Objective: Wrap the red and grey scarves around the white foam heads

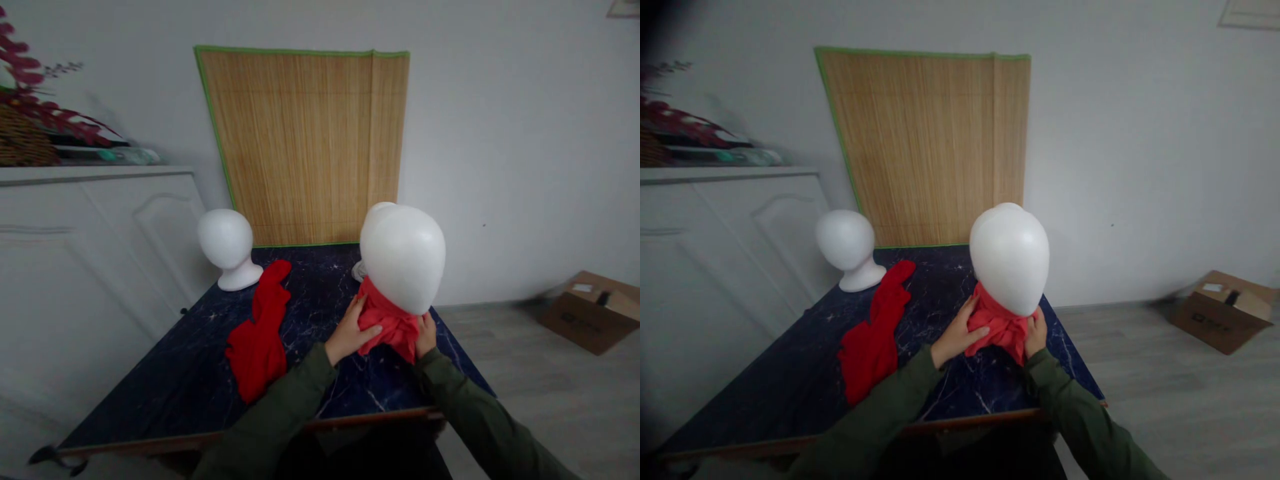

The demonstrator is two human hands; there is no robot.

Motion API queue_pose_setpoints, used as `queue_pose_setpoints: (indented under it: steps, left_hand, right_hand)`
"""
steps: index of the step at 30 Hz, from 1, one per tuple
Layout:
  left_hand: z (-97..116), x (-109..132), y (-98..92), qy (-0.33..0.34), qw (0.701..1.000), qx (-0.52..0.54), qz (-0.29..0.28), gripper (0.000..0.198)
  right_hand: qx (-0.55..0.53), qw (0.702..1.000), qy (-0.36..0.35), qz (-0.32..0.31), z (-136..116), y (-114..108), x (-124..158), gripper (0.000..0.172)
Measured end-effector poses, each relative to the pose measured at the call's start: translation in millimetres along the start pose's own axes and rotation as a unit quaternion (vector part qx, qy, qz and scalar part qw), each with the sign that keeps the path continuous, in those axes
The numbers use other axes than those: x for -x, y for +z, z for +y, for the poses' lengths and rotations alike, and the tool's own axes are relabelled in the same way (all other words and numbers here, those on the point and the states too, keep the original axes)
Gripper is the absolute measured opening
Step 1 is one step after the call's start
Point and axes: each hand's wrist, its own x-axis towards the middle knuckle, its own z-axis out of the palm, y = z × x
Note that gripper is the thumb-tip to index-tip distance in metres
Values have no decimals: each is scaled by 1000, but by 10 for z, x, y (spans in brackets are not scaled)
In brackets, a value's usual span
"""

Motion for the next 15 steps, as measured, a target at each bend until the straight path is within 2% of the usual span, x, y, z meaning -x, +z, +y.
queue_pose_setpoints:
  steps: [2, 4, 9, 12, 15]
  left_hand:
    - [-98, -248, 122, 0, 1000, -7, -12, 83]
    - [-204, -374, 241, 2, 999, -3, -36, 82]
    - [-472, -315, 440, 16, 998, -13, -55, 83]
    - [-528, -264, 314, 9, 995, -85, -44, 77]
    - [-523, -258, -120, -16, 973, -228, 38, 57]
  right_hand:
    - [29, 998, 22, 57, 85, -2, -286, 36]
    - [58, 992, 41, 106, 190, -16, -504, 33]
    - [110, 972, 76, 196, 463, -26, -773, 30]
    - [132, 969, 71, 194, 553, 14, -834, 28]
    - [155, 973, 50, 164, 576, 52, -869, 26]
